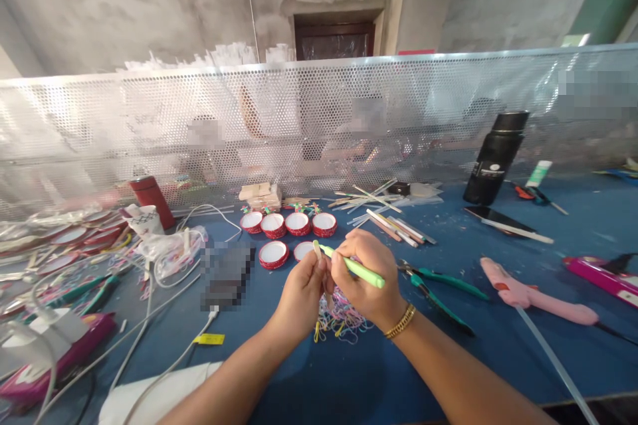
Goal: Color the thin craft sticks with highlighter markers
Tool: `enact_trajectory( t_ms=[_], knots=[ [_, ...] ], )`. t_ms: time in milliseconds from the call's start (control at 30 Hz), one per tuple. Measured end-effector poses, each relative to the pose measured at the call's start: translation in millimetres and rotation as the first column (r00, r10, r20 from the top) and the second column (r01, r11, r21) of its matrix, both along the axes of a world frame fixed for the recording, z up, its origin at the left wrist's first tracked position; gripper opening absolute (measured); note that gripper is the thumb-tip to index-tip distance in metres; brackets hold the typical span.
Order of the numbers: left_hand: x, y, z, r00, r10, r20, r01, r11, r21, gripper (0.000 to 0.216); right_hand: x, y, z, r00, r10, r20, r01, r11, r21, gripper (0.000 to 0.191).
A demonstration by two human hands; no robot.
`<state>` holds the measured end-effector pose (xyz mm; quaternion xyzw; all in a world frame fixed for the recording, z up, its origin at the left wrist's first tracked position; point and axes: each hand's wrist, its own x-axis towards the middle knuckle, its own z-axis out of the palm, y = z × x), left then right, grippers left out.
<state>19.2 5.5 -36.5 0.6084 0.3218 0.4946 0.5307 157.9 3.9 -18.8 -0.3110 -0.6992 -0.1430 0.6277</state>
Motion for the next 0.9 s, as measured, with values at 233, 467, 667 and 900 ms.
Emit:
enact_trajectory(
  t_ms=[233,467,667,900],
  knots=[
    [1.4,-0.6,0.4,1.0,-0.003,0.005,0.003,1.0,-0.016,0.045,-2.3,-0.5,0.3,1.0,0.012,0.014,-0.012,1.0,-0.007,0.014],
    [2.0,-1.5,2.4,1.0,0.008,0.002,-0.008,1.0,-0.009,0.046,-1.1,0.6,-0.9,1.0,0.008,-0.005,-0.008,1.0,-0.009,0.014],
    [1.9,-0.8,1.2,1.0,0.003,0.015,-0.003,1.0,-0.016,0.045,-1.3,-0.3,0.2,1.0,0.008,-0.003,-0.008,1.0,-0.017,0.014],
    [1.0,0.0,-0.3,1.0,0.001,0.005,-0.001,1.0,-0.008,0.044,-0.7,0.7,-0.6,1.0,0.008,0.008,-0.008,1.0,-0.014,0.014]
  ],
)
